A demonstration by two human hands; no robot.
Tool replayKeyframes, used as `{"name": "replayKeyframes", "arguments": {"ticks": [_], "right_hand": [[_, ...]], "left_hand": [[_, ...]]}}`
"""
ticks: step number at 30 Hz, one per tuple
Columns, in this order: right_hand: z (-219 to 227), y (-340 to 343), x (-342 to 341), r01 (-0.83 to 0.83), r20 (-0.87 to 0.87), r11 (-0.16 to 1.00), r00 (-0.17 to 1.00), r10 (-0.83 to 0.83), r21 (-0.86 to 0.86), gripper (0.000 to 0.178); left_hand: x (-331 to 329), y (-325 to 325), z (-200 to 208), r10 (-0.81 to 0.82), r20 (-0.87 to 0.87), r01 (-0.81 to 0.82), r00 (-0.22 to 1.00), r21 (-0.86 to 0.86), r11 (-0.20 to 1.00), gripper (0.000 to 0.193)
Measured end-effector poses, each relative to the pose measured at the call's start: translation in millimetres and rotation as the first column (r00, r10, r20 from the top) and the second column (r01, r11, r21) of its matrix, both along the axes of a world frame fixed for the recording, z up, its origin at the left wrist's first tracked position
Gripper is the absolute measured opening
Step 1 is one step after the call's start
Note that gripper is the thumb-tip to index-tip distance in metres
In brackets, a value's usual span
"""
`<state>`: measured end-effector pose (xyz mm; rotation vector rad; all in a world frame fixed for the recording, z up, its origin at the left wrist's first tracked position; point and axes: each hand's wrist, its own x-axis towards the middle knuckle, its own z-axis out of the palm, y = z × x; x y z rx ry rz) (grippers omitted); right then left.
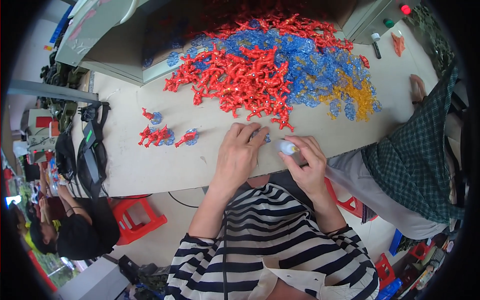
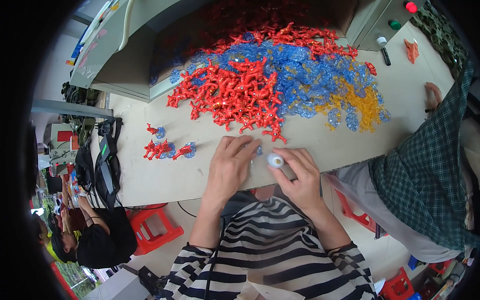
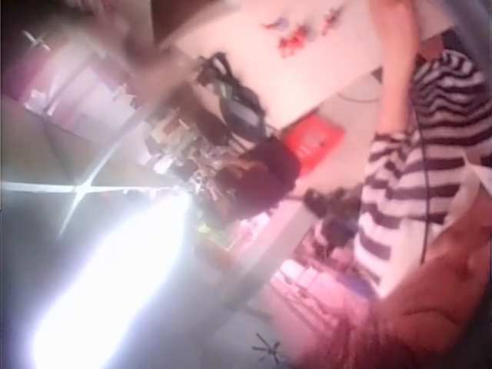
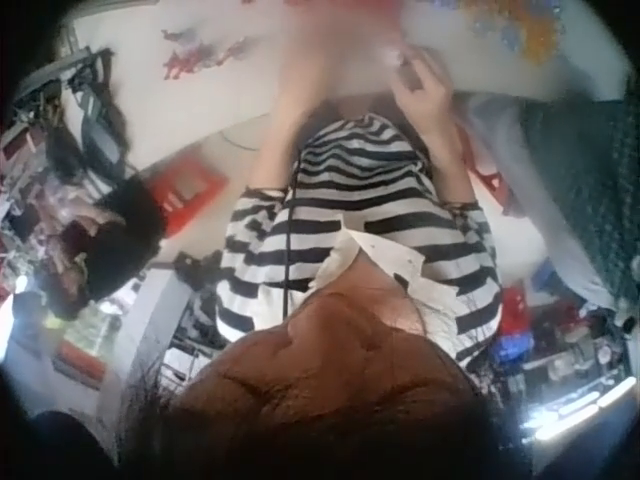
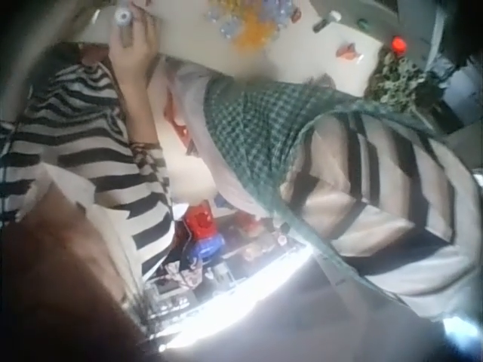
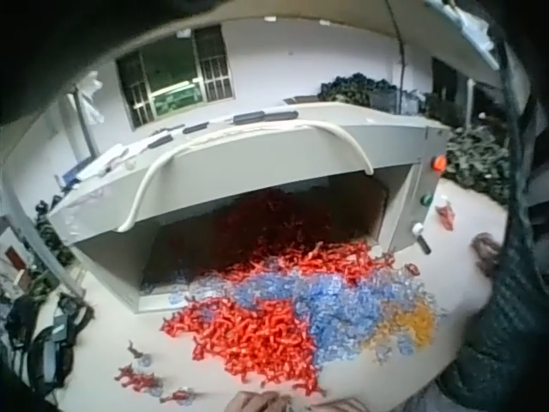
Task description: The person assembles toy figures by applying glue to the figures from a bottle and attaching them onto plastic bases by hand.
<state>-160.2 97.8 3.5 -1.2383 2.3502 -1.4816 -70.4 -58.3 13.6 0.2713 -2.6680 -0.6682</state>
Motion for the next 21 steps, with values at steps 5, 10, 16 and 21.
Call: {"name": "replayKeyframes", "arguments": {"ticks": [5, 10, 16, 21], "right_hand": [[-2, 8, 0, 0.018, 0.244, 0.988, 0.970, 0.020, -0.152, 0.031], [-6, 20, 0, 0.028, 0.280, 0.997, 0.960, -0.005, -0.077, 0.028], [-10, 17, 6, 0.339, 0.422, 0.891, 0.886, -0.193, -0.303, 0.029], [-8, 5, 10, 0.281, 0.404, 0.924, 0.901, -0.160, -0.260, 0.031]], "left_hand": [[6, 11, 2, 0.122, 0.021, -0.124, 0.992, 0.186, 0.975, 0.028], [-14, 11, 3, 0.193, -0.139, -0.166, 0.971, 0.185, 0.969, 0.030], [-45, 19, -7, 0.327, -0.052, -0.313, 0.944, 0.180, 0.932, 0.017], [-40, 22, -13, 0.335, -0.110, -0.307, 0.936, 0.216, 0.927, 0.018]]}}
